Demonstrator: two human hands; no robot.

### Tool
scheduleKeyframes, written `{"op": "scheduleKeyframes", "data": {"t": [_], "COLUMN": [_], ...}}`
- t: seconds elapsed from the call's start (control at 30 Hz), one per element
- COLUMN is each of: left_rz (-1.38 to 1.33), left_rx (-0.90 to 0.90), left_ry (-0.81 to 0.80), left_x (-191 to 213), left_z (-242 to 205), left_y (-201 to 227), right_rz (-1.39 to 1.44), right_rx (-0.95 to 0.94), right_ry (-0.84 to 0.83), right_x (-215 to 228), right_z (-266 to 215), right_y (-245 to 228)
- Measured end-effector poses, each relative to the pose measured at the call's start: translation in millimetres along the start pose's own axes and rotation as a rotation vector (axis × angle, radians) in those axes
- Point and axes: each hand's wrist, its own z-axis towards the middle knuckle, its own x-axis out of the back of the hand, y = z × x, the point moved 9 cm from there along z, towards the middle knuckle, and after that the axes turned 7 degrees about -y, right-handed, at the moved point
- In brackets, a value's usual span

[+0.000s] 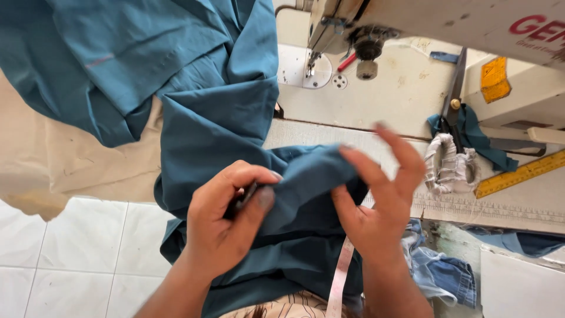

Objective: Cutting a section of blue fabric with large scissors and then trimming the garment hem using small snips at a sewing workstation.

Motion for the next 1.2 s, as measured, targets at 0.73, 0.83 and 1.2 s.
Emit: {"op": "scheduleKeyframes", "data": {"t": [0.73,0.83,1.2], "left_rz": [-0.405,-0.227,0.741], "left_rx": [0.282,0.259,-0.073], "left_ry": [-0.431,-0.297,0.218], "left_x": [17,23,34], "left_z": [35,63,107], "left_y": [-48,-39,3], "right_rz": [0.771,0.879,1.485], "right_rx": [-0.104,-0.354,-0.826], "right_ry": [-0.432,-0.399,-0.395], "right_x": [-39,-62,-128], "right_z": [26,5,-30], "right_y": [47,88,74]}}
